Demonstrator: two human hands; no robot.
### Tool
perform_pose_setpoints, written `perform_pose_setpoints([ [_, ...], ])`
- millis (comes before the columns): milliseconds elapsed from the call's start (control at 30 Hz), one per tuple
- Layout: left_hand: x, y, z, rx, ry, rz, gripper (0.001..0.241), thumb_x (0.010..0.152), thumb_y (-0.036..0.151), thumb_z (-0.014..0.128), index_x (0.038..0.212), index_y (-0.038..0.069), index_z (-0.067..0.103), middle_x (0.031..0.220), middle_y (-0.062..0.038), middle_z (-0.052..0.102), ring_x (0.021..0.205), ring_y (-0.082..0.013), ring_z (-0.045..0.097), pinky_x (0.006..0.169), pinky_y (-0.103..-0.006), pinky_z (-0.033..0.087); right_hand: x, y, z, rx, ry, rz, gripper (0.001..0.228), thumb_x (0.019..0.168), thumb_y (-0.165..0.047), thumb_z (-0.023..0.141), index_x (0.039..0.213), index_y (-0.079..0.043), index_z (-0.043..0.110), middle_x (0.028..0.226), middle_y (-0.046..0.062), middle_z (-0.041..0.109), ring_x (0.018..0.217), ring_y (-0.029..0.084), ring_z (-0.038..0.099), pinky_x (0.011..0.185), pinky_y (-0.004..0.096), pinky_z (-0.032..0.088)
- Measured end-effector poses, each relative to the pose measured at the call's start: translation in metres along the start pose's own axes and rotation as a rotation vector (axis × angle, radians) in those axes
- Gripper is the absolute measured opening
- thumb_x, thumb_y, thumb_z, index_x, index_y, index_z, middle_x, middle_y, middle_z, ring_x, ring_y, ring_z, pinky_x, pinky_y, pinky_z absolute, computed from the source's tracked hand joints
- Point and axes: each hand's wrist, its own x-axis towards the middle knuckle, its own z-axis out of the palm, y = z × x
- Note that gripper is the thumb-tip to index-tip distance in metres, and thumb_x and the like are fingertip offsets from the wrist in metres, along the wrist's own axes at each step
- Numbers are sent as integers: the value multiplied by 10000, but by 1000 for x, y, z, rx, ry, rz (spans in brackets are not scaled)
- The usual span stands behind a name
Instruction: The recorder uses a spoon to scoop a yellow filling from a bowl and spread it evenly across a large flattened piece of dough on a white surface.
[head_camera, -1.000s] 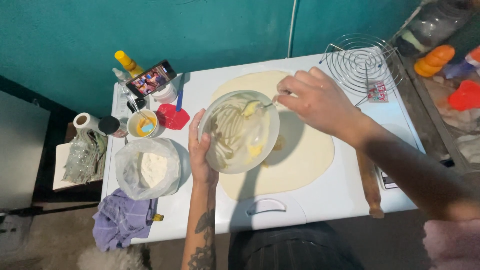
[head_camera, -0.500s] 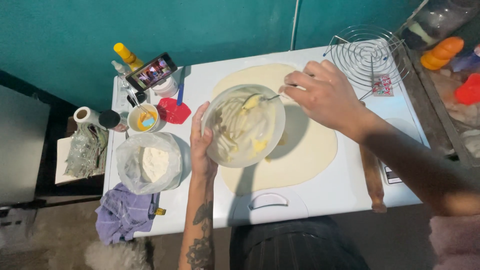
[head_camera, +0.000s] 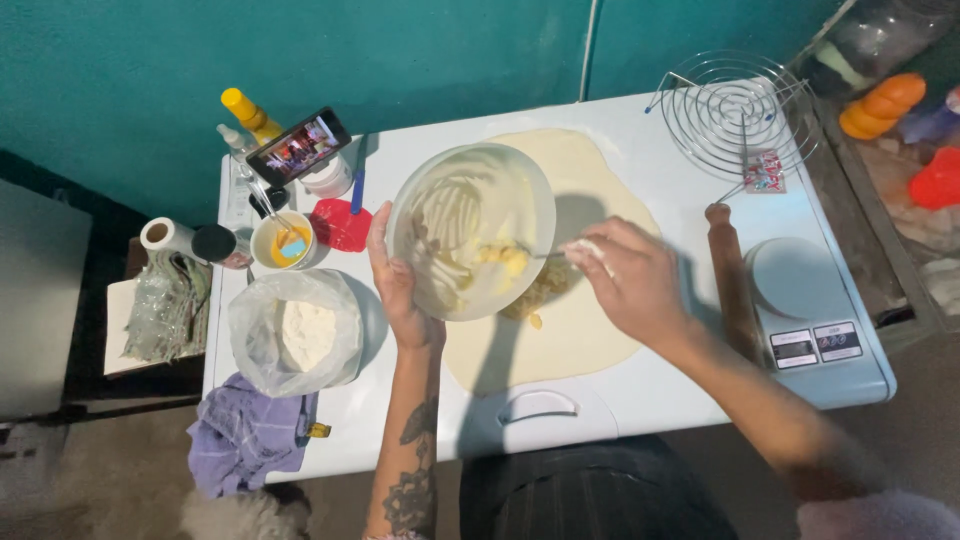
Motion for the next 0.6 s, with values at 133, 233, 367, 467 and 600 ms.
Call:
perform_pose_setpoints([
  [133, 0, 6, 3, 33, -8, -12, 937, 975, 614, 638, 1601, 11, 286, 1560, -141, 416, 1415, -273, 477, 1188, -433, 419, 26, 6, -5, -19, 105, -59, 138, 970, -95, 673, 1063, -67, 771, 1023, 94, 696, 887, 252, 707, 757, 350, 557],
  [233, -1, 3, 1, -32, 0, 11, 940, 980, 611, 643, 1608, 12, 282, 1535, -168, 448, 1416, -279, 473, 1218, -430, 379, 17, 8, 9, -18, 109, 9, 131, 976, -83, 674, 1060, -67, 773, 977, 96, 704, 852, 253, 712, 731, 356, 549],
  [367, -3, -2, -10, -5, 18, 55, 974, 967, 620, 654, 1613, -1, 272, 1548, -172, 440, 1440, -288, 458, 1249, -440, 350, 2, 6, 27, 52, 3, 27, 133, 952, -92, 684, 1040, -62, 779, 936, 109, 694, 821, 277, 691, 710, 382, 538],
  [467, -5, 6, -7, 8, -7, 44, 979, 963, 619, 661, 1613, 5, 262, 1557, -181, 445, 1451, -291, 457, 1264, -438, 338, 17, 0, 21, 76, 50, 7, 125, 965, -104, 686, 1040, -58, 774, 936, 111, 686, 836, 291, 673, 730, 393, 528],
  [600, -2, 13, -1, -35, -16, 40, 963, 952, 611, 675, 1599, 29, 263, 1538, -178, 449, 1435, -290, 469, 1250, -448, 352, 15, 8, 27, 22, 118, -69, 105, 974, -91, 673, 1016, -54, 761, 951, 102, 683, 893, 303, 649, 784, 402, 514],
])
